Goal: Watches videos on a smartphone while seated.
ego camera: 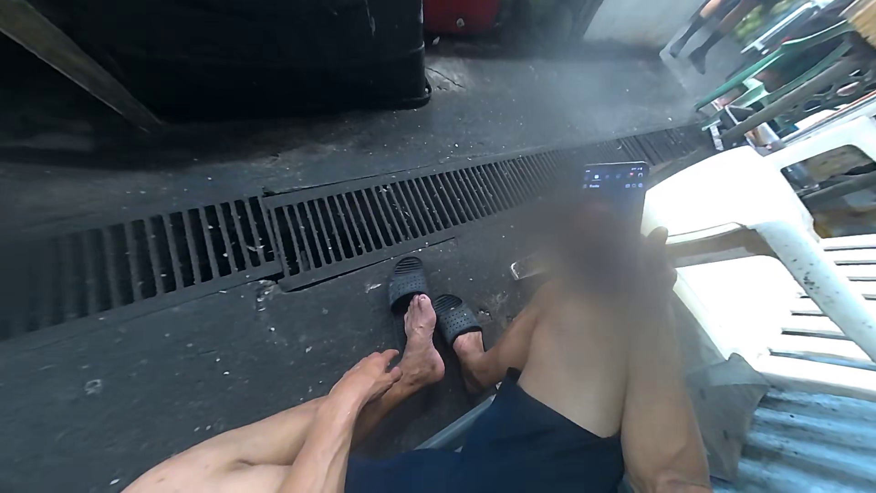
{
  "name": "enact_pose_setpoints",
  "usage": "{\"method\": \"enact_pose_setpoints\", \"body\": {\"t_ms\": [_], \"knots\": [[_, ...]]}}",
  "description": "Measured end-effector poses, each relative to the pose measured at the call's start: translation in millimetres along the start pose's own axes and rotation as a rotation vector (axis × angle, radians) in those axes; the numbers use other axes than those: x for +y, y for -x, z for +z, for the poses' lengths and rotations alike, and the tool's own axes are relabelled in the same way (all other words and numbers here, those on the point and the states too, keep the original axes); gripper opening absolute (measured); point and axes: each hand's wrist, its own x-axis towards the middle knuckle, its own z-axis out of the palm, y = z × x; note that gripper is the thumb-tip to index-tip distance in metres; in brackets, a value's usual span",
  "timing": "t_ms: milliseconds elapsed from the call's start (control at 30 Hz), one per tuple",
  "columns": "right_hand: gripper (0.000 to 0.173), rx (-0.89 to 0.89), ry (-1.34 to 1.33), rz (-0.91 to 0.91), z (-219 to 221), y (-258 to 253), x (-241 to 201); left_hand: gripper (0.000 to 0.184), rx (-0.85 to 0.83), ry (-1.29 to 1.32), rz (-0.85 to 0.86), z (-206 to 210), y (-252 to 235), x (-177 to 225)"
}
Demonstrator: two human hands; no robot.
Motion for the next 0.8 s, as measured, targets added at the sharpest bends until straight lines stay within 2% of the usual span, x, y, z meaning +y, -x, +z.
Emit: {"method": "enact_pose_setpoints", "body": {"t_ms": [67, 133, 800], "knots": [[0.065, 0.001, -0.005, -0.066, -1.2, 3.2, 3.3, 0.059, -0.008, -0.003, -0.003, 0.2, -1.0, 0.0], [0.061, 0.006, 0.004, -0.084, -0.5, 3.8, 3.7, 0.057, -0.009, -0.007, -0.028, -0.7, -1.0, 2.0], [0.063, 0.024, 0.021, -0.089, -2.3, 5.0, 4.4, 0.056, 0.004, -0.048, -0.072, 1.1, -6.5, -1.5]]}}
